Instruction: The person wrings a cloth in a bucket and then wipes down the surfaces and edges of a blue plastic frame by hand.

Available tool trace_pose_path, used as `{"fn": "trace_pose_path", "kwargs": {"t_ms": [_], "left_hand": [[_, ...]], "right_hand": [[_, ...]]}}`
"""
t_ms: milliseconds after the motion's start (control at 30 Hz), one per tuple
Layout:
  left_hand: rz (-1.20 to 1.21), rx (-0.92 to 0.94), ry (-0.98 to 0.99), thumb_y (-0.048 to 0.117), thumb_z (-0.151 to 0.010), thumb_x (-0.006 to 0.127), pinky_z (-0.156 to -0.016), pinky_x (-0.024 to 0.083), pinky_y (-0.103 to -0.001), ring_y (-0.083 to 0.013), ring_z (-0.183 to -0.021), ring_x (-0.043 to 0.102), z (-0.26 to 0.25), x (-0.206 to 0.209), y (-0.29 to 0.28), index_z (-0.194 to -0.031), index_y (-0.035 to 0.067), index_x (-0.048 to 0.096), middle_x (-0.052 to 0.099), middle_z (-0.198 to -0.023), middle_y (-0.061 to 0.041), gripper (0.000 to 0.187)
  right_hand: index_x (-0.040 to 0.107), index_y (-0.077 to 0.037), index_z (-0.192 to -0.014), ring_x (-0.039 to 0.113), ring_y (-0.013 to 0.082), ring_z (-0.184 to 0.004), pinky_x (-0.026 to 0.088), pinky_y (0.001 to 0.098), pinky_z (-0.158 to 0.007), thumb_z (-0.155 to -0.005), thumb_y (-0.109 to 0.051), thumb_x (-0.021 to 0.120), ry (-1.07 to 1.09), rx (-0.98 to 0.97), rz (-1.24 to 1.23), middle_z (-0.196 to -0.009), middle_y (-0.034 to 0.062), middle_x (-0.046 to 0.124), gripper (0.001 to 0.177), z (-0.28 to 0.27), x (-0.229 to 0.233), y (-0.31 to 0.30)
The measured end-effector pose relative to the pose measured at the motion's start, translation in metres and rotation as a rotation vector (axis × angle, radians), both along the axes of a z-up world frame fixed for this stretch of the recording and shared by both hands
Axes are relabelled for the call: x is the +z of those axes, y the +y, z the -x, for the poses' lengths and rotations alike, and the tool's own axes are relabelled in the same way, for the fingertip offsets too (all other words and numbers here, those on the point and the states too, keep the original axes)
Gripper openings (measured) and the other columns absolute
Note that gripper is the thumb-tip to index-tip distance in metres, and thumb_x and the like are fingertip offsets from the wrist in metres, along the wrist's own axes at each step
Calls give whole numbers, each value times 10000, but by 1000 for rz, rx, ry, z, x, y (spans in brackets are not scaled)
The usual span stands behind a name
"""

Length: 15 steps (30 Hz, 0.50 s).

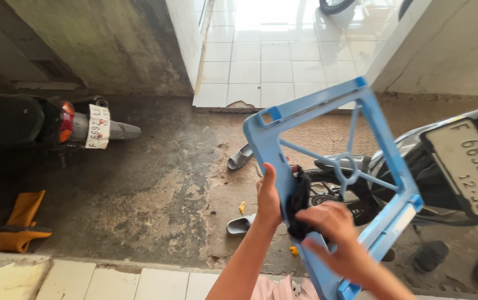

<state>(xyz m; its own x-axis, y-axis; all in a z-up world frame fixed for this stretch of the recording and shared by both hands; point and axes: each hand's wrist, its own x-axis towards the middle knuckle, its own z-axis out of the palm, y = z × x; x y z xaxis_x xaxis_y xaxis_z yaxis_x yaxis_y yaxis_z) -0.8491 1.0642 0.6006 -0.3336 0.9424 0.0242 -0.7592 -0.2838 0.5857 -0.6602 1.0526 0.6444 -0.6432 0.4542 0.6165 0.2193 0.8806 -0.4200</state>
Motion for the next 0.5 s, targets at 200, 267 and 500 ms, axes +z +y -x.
{"fn": "trace_pose_path", "kwargs": {"t_ms": [200, 267, 500], "left_hand": [[31, -63, -39, 642, -913, 556, -842, 606, -347, -210, -961, 701, 9, -4, -7, -1355, 9, 542, 696, -1123, -163, 772], [33, -92, -54, 645, -930, 554, -842, 601, -331, -191, -959, 699, 15, -8, -9, -1303, -11, 588, 703, -1102, -134, 755], [29, -13, -62, 623, -976, 562, -767, 568, -270, -120, -871, 672, 28, -12, -6, -1132, -15, 664, 684, -991, -58, 665]], "right_hand": [[777, -166, -1140, 615, 293, -1026, 461, 413, -960, -719, -6, 678, 74, 9, -77, -1090, 49, 631, 460, 38, -19, 1], [805, -174, -1067, 626, 273, -978, 477, 410, -932, -732, 34, 670, 107, 20, -121, -1025, 44, 631, 417, 61, -4, 28], [775, -98, -1049, 648, 260, -997, 533, 362, -883, -704, 114, 643, 265, -36, 29, -997, 98, 675, 426, 102, 27, 26]]}}
